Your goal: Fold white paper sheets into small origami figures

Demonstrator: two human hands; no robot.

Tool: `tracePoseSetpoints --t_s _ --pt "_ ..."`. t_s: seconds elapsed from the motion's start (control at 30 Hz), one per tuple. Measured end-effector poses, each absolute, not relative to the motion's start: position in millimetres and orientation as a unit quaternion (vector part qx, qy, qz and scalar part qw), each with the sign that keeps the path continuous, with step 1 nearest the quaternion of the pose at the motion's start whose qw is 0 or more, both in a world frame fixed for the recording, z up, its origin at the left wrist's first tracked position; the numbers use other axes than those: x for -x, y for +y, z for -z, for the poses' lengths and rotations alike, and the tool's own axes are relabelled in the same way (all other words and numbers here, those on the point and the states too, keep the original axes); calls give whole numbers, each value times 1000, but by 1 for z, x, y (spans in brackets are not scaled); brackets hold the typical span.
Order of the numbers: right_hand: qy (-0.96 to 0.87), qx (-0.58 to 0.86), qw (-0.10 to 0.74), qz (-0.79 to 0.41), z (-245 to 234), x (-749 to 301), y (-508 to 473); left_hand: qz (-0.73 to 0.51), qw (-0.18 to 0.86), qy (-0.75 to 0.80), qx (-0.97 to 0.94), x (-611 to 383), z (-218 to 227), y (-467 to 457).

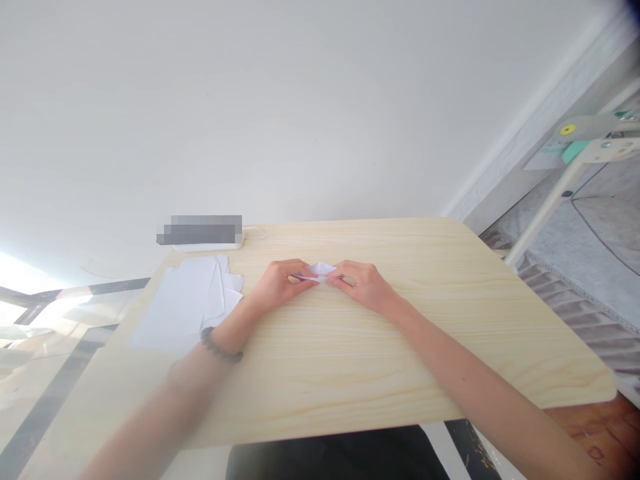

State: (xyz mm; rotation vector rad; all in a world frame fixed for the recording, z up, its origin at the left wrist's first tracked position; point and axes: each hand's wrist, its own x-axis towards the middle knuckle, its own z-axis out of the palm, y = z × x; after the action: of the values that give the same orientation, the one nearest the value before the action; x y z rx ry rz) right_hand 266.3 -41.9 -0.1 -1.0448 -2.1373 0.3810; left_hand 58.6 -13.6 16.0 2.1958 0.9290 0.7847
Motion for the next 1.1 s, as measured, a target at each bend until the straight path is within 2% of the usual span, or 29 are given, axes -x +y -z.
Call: tracePoseSetpoints --t_s 0.27,0.43,0.63,0.9,1.1 --pt "-832 412 342 -143 0 -266 -44 -305 291 312 -852 -57 -14 -14" --pt "-825 420 345 -153 0 -265 -45 -281 298 366 -836 -58 -16 -15" --pt "-790 442 358 -229 0 -264 -44 -251 310 410 -821 -58 -18 -15" --pt "-768 439 384 -266 -2 -261 -43 -251 386 416 -785 -58 -17 -14" --pt "-672 473 399 -406 0 -258 -43 -245 514 397 -720 -57 -14 -12"
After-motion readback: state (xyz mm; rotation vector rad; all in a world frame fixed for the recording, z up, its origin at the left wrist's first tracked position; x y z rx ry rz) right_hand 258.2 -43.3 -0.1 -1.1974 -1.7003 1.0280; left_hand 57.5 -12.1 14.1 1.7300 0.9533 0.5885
